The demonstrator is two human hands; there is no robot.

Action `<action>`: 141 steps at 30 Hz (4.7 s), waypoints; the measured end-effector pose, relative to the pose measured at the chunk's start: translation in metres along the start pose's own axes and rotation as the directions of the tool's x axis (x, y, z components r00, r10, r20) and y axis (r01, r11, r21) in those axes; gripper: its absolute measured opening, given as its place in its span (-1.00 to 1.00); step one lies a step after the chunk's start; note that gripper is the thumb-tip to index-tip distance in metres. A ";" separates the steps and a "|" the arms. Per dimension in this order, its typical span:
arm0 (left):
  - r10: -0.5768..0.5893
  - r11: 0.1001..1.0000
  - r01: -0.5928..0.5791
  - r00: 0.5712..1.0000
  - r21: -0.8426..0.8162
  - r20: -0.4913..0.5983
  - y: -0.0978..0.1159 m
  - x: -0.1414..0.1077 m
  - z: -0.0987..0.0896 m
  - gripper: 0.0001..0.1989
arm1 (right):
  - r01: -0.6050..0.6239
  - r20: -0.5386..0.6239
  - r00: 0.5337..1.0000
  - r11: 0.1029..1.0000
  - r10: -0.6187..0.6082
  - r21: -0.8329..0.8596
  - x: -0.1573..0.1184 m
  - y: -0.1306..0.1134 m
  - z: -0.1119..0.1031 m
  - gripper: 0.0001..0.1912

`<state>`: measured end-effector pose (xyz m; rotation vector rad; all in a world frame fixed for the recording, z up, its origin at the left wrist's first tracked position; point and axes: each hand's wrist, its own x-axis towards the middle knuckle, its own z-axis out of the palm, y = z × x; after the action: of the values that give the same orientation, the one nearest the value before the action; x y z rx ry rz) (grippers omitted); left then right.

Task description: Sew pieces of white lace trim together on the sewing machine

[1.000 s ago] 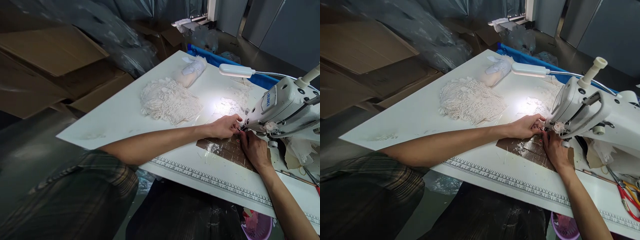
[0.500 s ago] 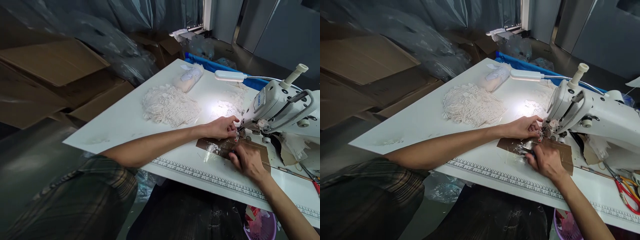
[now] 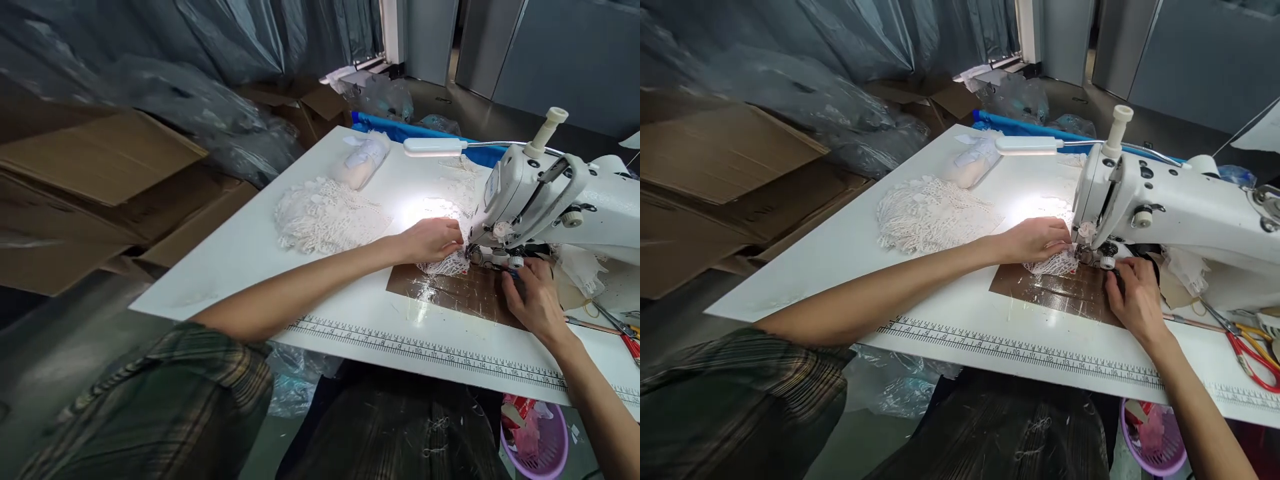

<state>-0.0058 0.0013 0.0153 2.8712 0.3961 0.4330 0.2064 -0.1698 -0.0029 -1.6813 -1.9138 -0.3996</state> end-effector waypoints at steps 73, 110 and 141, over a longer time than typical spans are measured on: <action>0.250 0.950 -0.248 0.968 0.191 0.019 0.010 -0.023 0.018 -0.72 | 0.012 0.364 0.931 0.999 0.004 -0.041 0.011 -0.046 0.024 -0.62; 0.147 0.976 -0.137 0.988 -0.170 0.049 -0.030 0.020 0.005 -0.82 | -0.158 -0.026 0.985 0.960 0.169 0.232 -0.004 -0.010 0.031 -0.70; -0.108 0.959 0.111 0.994 0.260 -0.027 0.013 -0.064 -0.018 -0.65 | -0.300 0.299 0.878 0.917 0.373 -0.263 -0.001 0.006 0.027 -0.43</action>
<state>-0.0676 -0.0269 0.0188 3.0802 0.6567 0.4058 0.2069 -0.1549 -0.0257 -2.3102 -1.8001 -0.1783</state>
